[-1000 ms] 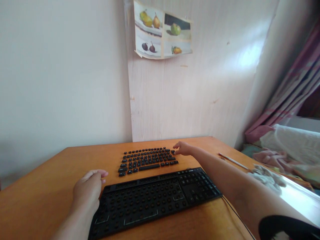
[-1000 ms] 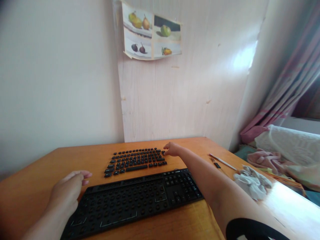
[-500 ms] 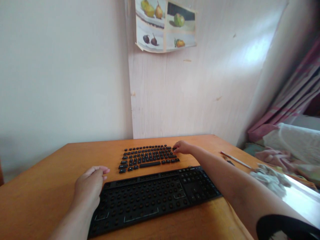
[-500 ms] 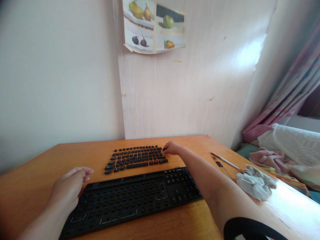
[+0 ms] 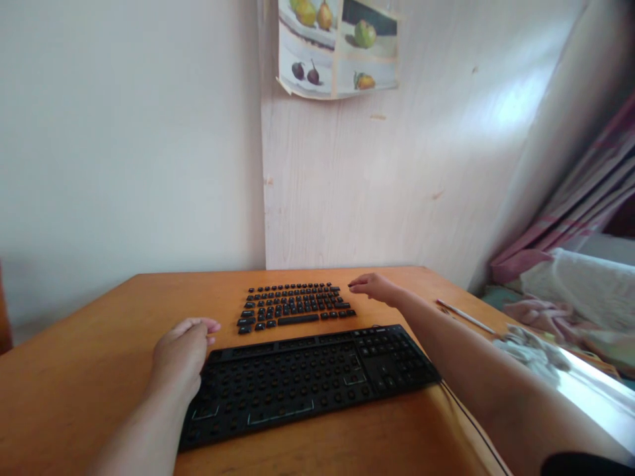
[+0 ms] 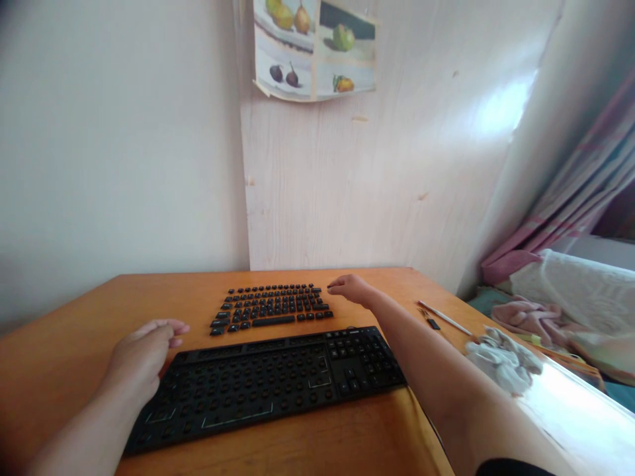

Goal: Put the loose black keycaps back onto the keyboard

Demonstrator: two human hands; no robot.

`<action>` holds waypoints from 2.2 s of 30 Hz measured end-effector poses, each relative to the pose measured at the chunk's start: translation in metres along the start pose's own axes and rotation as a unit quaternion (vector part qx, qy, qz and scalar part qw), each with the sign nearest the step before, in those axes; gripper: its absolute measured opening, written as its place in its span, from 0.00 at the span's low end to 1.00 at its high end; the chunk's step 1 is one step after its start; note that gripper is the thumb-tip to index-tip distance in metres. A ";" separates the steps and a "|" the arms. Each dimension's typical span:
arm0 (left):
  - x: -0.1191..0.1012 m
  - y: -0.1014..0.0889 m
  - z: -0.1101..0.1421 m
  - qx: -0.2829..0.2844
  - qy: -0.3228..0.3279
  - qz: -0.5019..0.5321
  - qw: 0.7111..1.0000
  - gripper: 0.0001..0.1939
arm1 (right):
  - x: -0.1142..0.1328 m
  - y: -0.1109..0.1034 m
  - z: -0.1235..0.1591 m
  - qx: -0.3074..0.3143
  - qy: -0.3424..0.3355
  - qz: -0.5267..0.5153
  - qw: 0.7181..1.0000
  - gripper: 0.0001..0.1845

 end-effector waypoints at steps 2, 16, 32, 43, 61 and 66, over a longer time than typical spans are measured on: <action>0.000 0.000 0.000 -0.002 0.002 0.004 1.000 0.09 | 0.004 -0.005 0.016 0.018 -0.012 -0.088 0.996 0.21; -0.005 0.007 0.002 0.002 0.026 0.029 0.999 0.08 | 0.066 0.012 0.104 0.100 -0.051 -0.157 0.981 0.21; -0.006 0.016 0.004 0.034 0.043 0.039 0.998 0.07 | 0.083 0.038 0.143 0.047 -0.202 0.091 0.974 0.18; -0.012 0.016 0.011 0.043 0.034 0.032 0.998 0.07 | 0.087 0.047 0.146 0.033 -0.198 0.155 0.967 0.18; -0.005 0.019 0.007 0.053 0.027 0.027 0.998 0.08 | 0.092 0.049 0.148 0.035 -0.205 0.178 0.962 0.17; -0.006 0.019 0.008 0.055 0.026 0.025 0.998 0.07 | 0.090 0.049 0.148 0.029 -0.201 0.184 0.962 0.17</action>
Point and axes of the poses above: each hand's wrist, its own z-axis away from the middle knuckle, its own y-axis out of the palm, x = y × z, the point moved 3 cm from there along -z, towards the middle knuckle, and after that the axes turned 6 degrees about x, right-handed, at the moved point
